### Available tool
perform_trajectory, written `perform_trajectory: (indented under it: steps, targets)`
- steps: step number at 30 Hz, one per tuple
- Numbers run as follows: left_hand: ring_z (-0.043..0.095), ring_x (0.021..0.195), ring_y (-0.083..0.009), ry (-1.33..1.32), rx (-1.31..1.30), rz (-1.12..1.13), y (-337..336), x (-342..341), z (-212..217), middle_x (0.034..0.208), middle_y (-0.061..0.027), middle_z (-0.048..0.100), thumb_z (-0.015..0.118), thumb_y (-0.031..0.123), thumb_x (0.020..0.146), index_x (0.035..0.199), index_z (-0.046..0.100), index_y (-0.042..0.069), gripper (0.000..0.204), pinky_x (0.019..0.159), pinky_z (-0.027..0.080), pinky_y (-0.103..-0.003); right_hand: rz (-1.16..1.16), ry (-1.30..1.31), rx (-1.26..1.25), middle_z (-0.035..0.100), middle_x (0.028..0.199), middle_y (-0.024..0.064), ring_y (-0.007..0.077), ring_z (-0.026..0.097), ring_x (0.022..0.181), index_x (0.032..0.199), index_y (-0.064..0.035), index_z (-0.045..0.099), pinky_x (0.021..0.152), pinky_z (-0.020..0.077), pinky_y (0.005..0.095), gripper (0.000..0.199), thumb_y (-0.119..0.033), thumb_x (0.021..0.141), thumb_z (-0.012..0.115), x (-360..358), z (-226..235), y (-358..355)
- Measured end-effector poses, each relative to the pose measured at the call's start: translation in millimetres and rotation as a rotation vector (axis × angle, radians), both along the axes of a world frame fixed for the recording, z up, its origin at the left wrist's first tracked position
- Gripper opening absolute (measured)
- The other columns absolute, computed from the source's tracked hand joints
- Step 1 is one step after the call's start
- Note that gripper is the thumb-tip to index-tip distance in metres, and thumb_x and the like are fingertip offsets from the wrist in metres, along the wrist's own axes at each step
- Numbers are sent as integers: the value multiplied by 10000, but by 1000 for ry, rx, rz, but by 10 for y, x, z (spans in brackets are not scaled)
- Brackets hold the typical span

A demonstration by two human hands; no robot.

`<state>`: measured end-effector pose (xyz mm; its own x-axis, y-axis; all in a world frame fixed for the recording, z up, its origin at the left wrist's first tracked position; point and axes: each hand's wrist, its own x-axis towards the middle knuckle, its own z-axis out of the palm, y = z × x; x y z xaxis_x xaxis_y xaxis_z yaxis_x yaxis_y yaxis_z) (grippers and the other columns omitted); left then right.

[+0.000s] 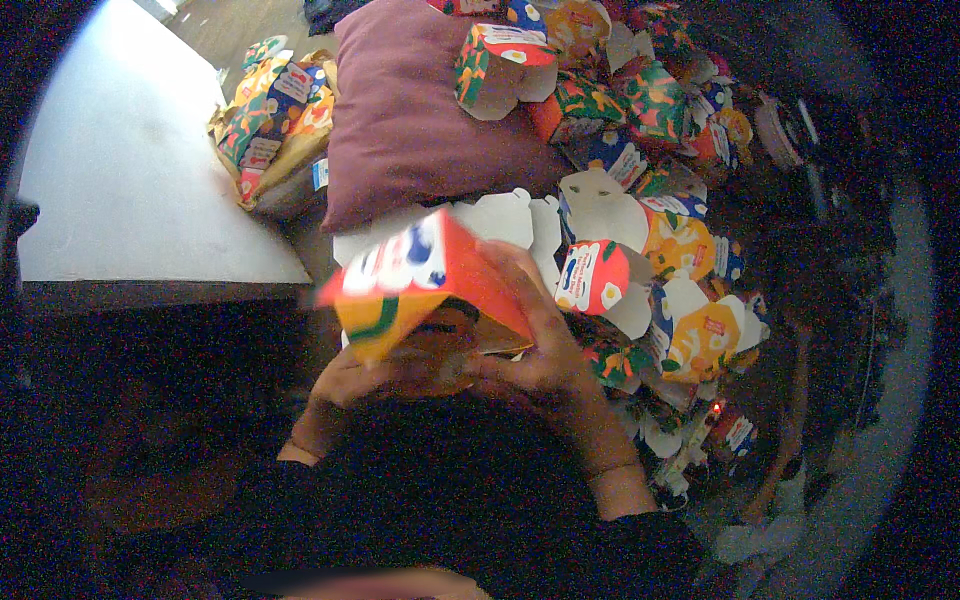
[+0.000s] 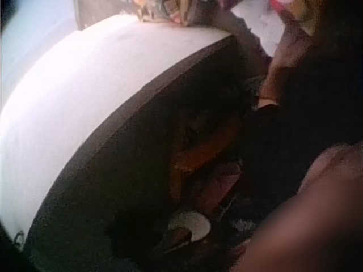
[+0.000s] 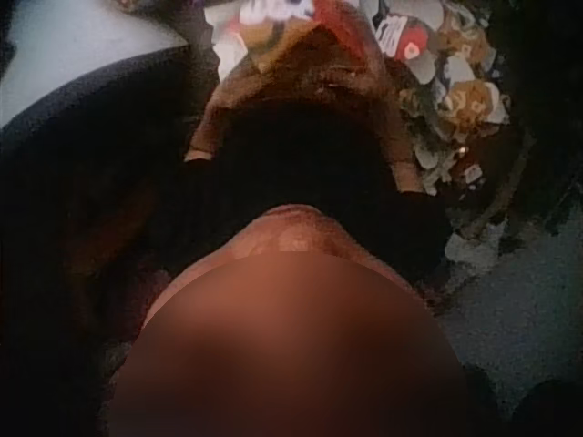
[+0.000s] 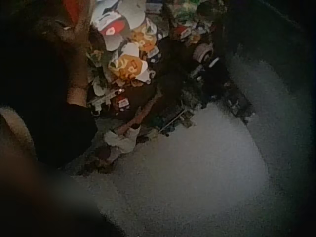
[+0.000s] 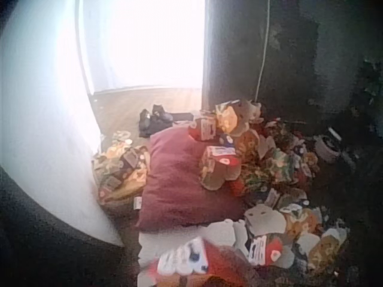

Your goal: The person repeatedly folds flat, pre-cut paperboard blanks into small takeaway-style boxes. They pick each blank, fold the side walls and top flaps, and place the finished box into a growing pile. The process is continuous and repetitive throughout the clip.

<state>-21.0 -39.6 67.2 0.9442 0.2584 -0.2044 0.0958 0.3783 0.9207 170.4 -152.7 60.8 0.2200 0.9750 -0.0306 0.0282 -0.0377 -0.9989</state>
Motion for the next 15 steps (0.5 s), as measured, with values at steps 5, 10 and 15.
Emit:
perform_trajectory:
  steps: [5, 10, 15]
  targets:
    - [512, 1104, -233, 2, 154, -210, 138, 69, -7, 1194, -156, 541, 497, 212, 885, 1252, 450, -29, 441, 935, 384, -329, 192, -453, 347, 293, 1431, 201, 334, 285, 1334, 1368, -62, 355, 1063, 257, 429, 788, -330, 726, 724, 173, 76, 125]
    - [545, 1061, -196, -23, 475, -381, 278, 24, -14, 1179, -121, 565, 521, 180, 885, 1238, 475, -33, 415, 925, 411, -320, 201, -452, 357, 564, 1189, 170, 320, 537, 1124, 1098, -40, 568, 954, 423, 402, 386, -108, 734, 679, 162, 57, 179]
    - [537, 1073, -190, 464, -266, -227, 132, 11, -116, 1170, -128, 558, 543, 354, 877, 1238, 478, 3, 507, 881, 433, -293, 56, -520, 419, 654, 973, 143, 296, 647, 899, 968, -17, 606, 802, 514, 370, 238, 14, 733, 621, 97, -65, 151]
